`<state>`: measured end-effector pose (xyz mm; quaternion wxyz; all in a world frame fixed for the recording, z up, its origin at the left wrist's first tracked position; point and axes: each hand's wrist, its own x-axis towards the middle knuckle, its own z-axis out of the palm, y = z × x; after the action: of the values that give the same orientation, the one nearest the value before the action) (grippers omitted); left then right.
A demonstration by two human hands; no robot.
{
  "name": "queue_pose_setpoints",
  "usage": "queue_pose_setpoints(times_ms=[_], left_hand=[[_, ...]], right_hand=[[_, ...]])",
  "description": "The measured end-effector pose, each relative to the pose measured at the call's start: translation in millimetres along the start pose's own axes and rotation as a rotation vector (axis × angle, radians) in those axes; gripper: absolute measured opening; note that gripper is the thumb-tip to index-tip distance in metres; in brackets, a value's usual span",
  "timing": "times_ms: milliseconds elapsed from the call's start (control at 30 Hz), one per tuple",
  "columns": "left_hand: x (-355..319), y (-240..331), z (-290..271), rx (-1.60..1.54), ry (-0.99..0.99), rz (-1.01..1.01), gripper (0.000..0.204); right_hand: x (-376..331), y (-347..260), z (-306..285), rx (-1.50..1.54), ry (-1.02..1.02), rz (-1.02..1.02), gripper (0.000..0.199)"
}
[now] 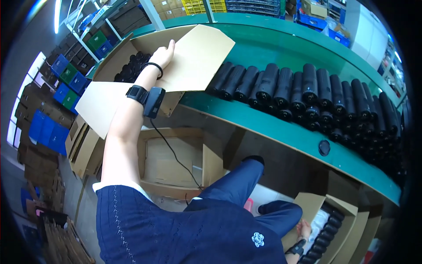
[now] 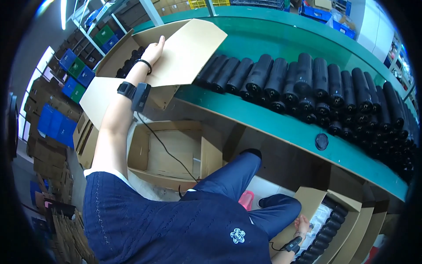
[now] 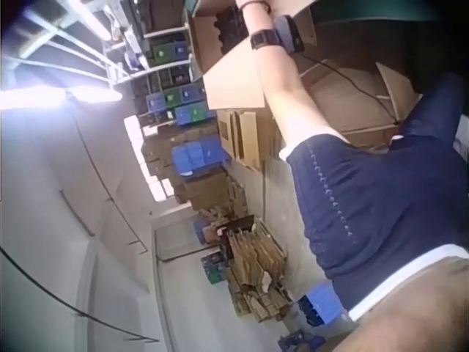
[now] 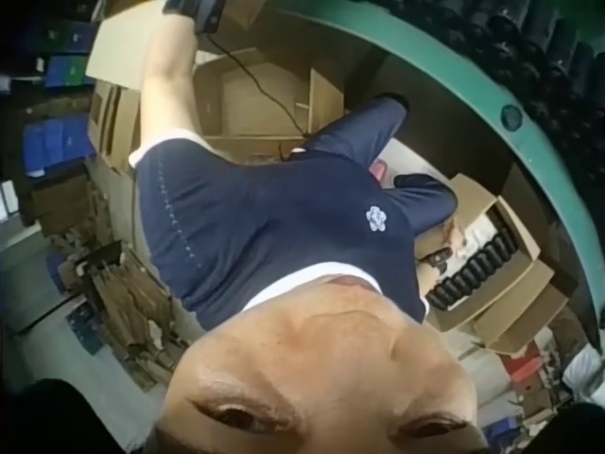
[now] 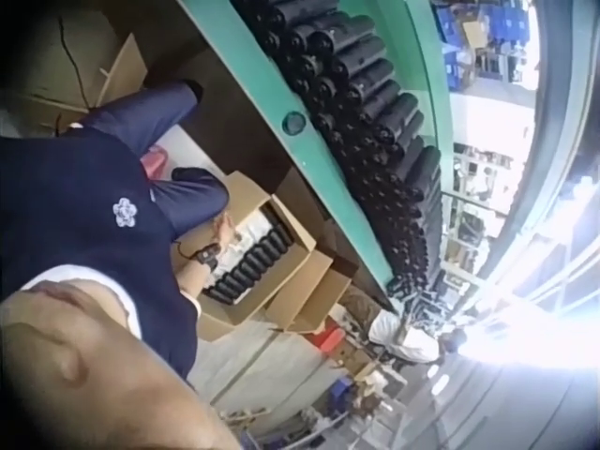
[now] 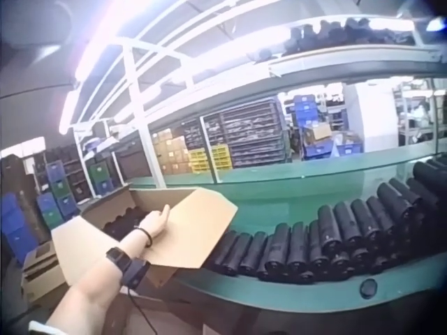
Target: The person picks up a black cylinder from the table, takes a cap from a box, and presses it onto the cylinder by hand. They then place the assembled cylinder into a different box and repeat the process.
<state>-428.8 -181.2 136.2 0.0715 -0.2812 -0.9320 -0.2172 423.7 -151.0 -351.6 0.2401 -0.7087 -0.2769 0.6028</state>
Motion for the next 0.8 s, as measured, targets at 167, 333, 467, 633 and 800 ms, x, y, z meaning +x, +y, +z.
queue_pose_setpoints(times_ms=[167, 333, 467, 633, 800], left_hand=[[5.7, -3.6, 6.9, 0.07, 0.05, 0.02, 0.088], [6.2, -24.1, -28.6, 0.095, 0.138, 0.129, 0.088], [-116.0, 27.8, -14.2, -0.484, 0.671, 0.679, 0.037], [-221.6, -14.4, 66.3, -0.091, 0.177, 0.893, 0.021], [-173.3, 11.8, 181.5, -0.165, 0.122, 0.652, 0.073]], right_hand=[[24.4, 19.6, -0.8, -0.005, -0.03, -0.063, 0.015], [28.6, 24.8, 9.9, 0.111, -0.109, -0.076, 0.015], [9.3, 49.1, -19.4, 0.11, -0.053, -0.06, 0.016], [12.2, 58.5, -20.1, 0.183, -0.054, -0.014, 0.017], [15.7, 66.9, -31.4, 0.08, -0.035, -0.055, 0.018]])
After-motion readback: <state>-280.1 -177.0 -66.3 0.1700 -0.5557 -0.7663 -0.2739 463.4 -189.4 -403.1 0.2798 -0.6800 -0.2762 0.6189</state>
